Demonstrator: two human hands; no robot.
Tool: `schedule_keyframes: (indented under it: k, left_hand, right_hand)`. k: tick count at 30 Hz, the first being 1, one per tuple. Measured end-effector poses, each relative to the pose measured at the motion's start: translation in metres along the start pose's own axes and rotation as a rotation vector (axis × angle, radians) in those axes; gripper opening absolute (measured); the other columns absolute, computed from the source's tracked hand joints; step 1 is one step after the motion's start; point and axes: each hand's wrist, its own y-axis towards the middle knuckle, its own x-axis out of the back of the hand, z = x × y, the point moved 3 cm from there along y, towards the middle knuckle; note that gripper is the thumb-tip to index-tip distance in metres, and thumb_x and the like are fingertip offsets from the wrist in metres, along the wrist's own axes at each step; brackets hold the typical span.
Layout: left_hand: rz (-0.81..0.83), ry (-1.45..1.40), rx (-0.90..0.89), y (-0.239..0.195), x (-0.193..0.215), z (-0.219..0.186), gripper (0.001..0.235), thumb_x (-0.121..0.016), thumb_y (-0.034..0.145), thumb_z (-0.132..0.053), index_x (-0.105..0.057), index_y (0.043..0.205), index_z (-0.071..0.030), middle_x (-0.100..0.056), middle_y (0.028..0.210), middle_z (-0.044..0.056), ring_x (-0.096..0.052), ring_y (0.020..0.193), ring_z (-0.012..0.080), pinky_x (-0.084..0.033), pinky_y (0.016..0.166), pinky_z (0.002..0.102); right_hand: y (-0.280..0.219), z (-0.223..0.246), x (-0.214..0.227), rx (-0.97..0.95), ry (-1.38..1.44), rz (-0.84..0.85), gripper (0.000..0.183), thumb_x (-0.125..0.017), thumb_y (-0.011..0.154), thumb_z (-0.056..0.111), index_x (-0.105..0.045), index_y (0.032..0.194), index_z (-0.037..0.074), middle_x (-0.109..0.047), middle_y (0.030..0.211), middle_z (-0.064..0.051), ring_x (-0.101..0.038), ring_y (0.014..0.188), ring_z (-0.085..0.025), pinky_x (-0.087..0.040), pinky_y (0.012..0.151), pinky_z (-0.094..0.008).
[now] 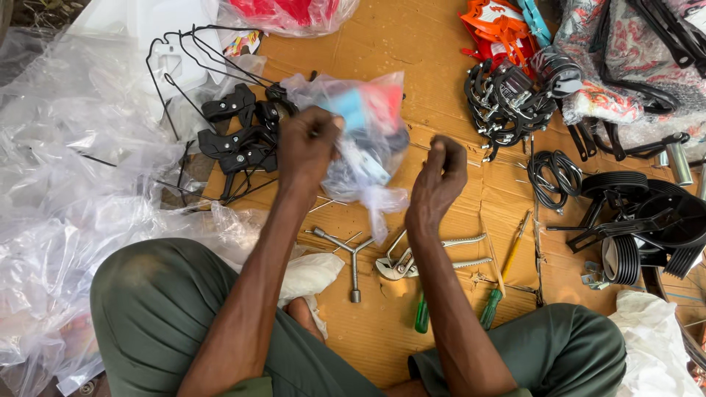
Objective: The person unpacks various bicycle parts from plastic bags, including brake levers, handlebar grips, and baskets. They then attach a metal bracket to a red plastic basket using a bolt and nut.
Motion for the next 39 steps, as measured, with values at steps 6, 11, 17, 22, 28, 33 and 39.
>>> schedule_keyframes:
  k: [6, 11, 17, 22, 28, 33, 39]
  left_hand:
    - [0.031, 0.121, 0.103, -0.003, -0.001, 0.005, 0.009, -0.078, 0.09, -0.013, -0.075, 0.086, -0.006, -0.066, 0.072, -0.003, -0.057, 0.062, 0.0049, -0.048, 0.053, 0.024]
    - [0.096, 0.062, 0.046, -0.002, 0.006, -0.003, 0.008, -0.081, 0.088, -0.009, -0.079, 0.091, -0.002, -0.07, 0.078, -0.002, -0.057, 0.07, 0.0047, -0.046, 0.063, 0.024]
    - [0.1, 0.038, 0.005, -0.004, 0.003, -0.001, 0.011, -0.083, 0.083, -0.008, -0.078, 0.089, 0.0, -0.074, 0.081, 0.002, -0.063, 0.074, 0.0064, -0.051, 0.07, 0.025]
    - [-0.055, 0.479, -0.258, -0.006, -0.011, -0.001, 0.017, -0.081, 0.089, -0.012, -0.072, 0.089, 0.002, -0.072, 0.075, 0.006, -0.06, 0.065, 0.0095, -0.049, 0.063, 0.031]
    - [0.113, 0.145, -0.159, -0.007, -0.018, -0.002, 0.015, -0.075, 0.099, -0.015, -0.073, 0.096, -0.001, -0.066, 0.081, 0.002, -0.053, 0.072, 0.0099, -0.044, 0.066, 0.028]
    - [0.139, -0.597, 0.127, -0.009, 0.01, -0.027, 0.004, -0.072, 0.099, -0.009, -0.073, 0.1, -0.006, -0.071, 0.091, 0.001, -0.056, 0.074, 0.0093, -0.043, 0.067, 0.025]
    - [0.11, -0.769, 0.191, -0.008, 0.022, -0.039, 0.009, -0.07, 0.09, -0.008, -0.072, 0.097, -0.003, -0.074, 0.093, 0.003, -0.069, 0.088, 0.0123, -0.053, 0.085, 0.027]
  right_hand:
    - [0.001, 0.067, -0.035, 0.271, -0.205, 0.6, 0.04, -0.072, 0.098, 0.028, -0.068, 0.129, 0.004, -0.068, 0.125, -0.01, -0.067, 0.109, -0.022, -0.055, 0.093, -0.037]
    - [0.002, 0.078, -0.062, 0.351, -0.246, 0.683, 0.041, -0.086, 0.084, 0.022, -0.076, 0.119, 0.005, -0.067, 0.112, -0.013, -0.065, 0.101, -0.023, -0.054, 0.081, -0.036]
    - [0.011, 0.074, -0.069, 0.176, -0.158, 0.783, 0.02, -0.083, 0.085, 0.017, -0.081, 0.101, 0.004, -0.074, 0.09, -0.006, -0.066, 0.077, -0.014, -0.054, 0.069, -0.029]
    - [0.003, 0.079, -0.065, 0.112, -0.17, 0.605, 0.014, -0.079, 0.086, 0.011, -0.081, 0.096, 0.001, -0.073, 0.085, -0.007, -0.066, 0.072, -0.012, -0.053, 0.063, -0.027]
    - [0.019, 0.065, -0.065, 0.093, -0.194, 0.272, 0.014, -0.074, 0.084, 0.013, -0.078, 0.087, 0.0, -0.075, 0.077, -0.009, -0.068, 0.069, -0.014, -0.055, 0.064, -0.028]
    - [0.079, 0.031, -0.04, 0.392, -0.583, 0.043, 0.015, -0.071, 0.08, 0.01, -0.076, 0.078, -0.004, -0.072, 0.07, -0.016, -0.068, 0.061, -0.024, -0.052, 0.062, -0.035]
    - [0.089, -0.035, -0.026, 0.167, -0.6, 0.097, 0.017, -0.068, 0.084, 0.015, -0.072, 0.083, -0.002, -0.07, 0.072, -0.015, -0.069, 0.063, -0.024, -0.055, 0.062, -0.041]
